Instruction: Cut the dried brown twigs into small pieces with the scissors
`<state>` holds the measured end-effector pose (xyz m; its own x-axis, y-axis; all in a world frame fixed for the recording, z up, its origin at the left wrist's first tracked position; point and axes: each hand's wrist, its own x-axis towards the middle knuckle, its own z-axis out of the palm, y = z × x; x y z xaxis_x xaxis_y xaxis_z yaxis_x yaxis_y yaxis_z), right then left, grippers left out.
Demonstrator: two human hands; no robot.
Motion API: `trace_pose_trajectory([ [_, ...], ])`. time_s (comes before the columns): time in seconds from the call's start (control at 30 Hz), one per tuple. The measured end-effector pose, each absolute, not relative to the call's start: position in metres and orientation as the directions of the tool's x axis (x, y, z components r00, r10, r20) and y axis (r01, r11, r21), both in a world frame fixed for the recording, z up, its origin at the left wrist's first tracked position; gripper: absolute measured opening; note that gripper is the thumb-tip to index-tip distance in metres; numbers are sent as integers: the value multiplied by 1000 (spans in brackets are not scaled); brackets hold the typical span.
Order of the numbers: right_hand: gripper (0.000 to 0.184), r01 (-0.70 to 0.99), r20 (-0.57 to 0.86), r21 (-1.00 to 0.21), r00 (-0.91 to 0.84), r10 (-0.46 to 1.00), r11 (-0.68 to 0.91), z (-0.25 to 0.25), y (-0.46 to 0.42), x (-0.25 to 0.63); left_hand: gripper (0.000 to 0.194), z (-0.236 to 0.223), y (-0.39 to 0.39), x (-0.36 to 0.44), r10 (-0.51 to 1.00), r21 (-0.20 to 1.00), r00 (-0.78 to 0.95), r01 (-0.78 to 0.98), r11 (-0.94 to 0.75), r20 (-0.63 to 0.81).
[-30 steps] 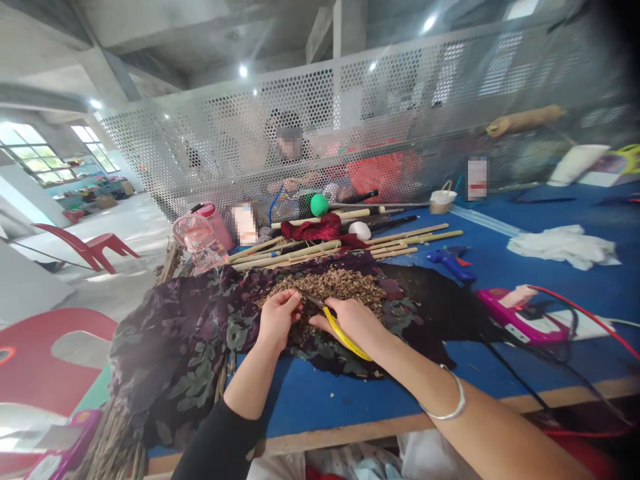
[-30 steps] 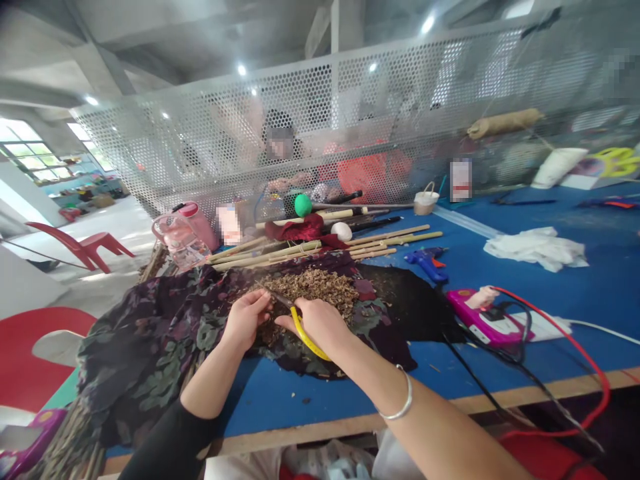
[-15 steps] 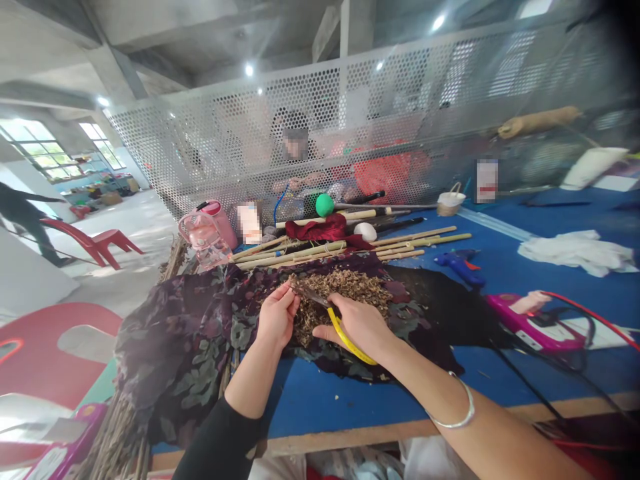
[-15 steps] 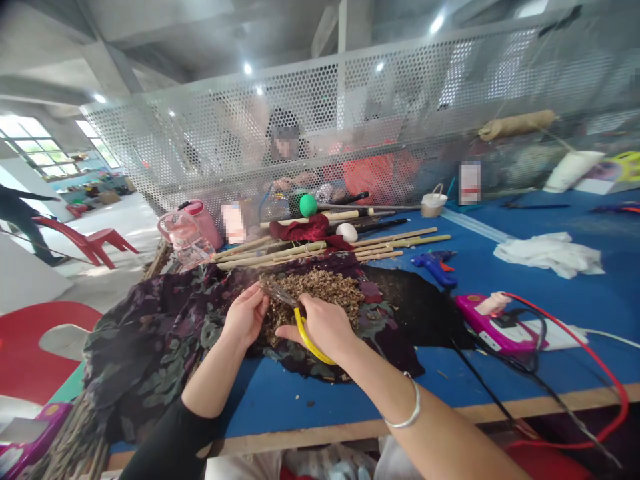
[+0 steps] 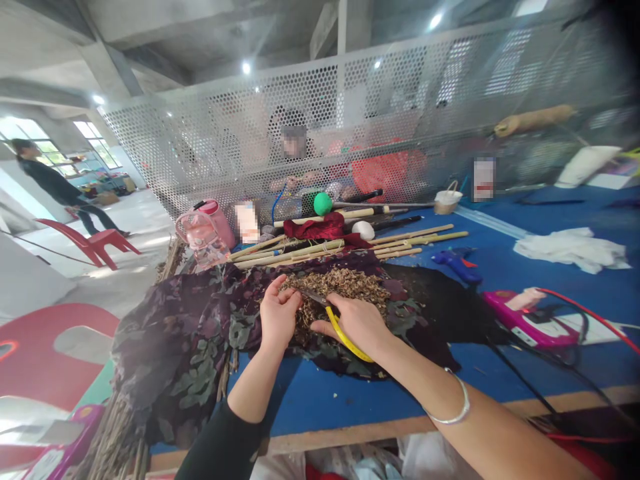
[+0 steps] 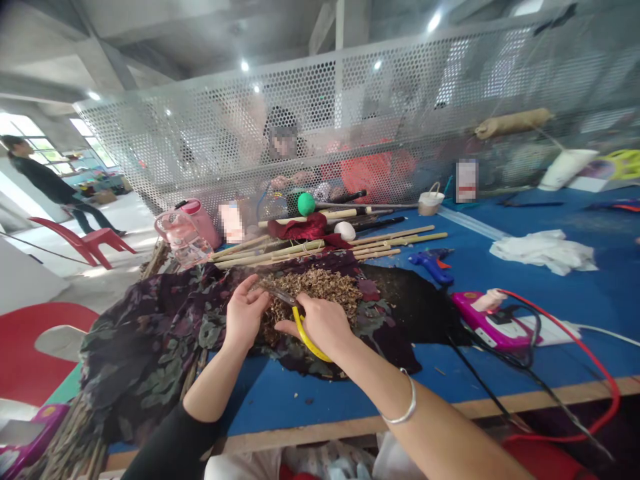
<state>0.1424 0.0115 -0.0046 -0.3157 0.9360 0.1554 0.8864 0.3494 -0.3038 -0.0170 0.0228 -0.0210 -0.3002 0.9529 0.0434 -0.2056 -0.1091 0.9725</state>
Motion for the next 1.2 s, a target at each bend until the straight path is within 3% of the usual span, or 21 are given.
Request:
trace_pose_trajectory([
  [0.13,52,901,151,-263,-315,937,345,-7,11,142,59,-24,25,-19,953,975,-302,-204,-83,18],
  [0.63,50,852,111,-379,-347,931,362,-4,14,149,36,-23,28,-22,965,975,-258,-222,-11,-48],
  [0.73,51,802,59,-492,-358,932,339,-4,20,155,31,-18,29,-30,948,998,-319,-64,-3,-17],
  [0.83,52,696,27,-631,-422,906,343,-4,29,165,24,-17,30,-40,936,967,-346,252,24,66],
  [0.93,52,542,25,-782,-467,884,308,-2,33,176,19,-20,30,-45,899,801,-318,596,-58,302],
  [1.0,52,405,17,-886,-456,890,224,1,33,179,17,-22,30,-44,874,666,-237,736,-123,424],
  [1.1,51,173,8,-981,-430,903,91,5,31,180,17,-23,28,-38,895,535,-55,817,-214,443],
  [1.2,49,-31,67,-998,-376,924,59,6,32,178,19,-23,28,-32,911,431,73,864,-261,406],
])
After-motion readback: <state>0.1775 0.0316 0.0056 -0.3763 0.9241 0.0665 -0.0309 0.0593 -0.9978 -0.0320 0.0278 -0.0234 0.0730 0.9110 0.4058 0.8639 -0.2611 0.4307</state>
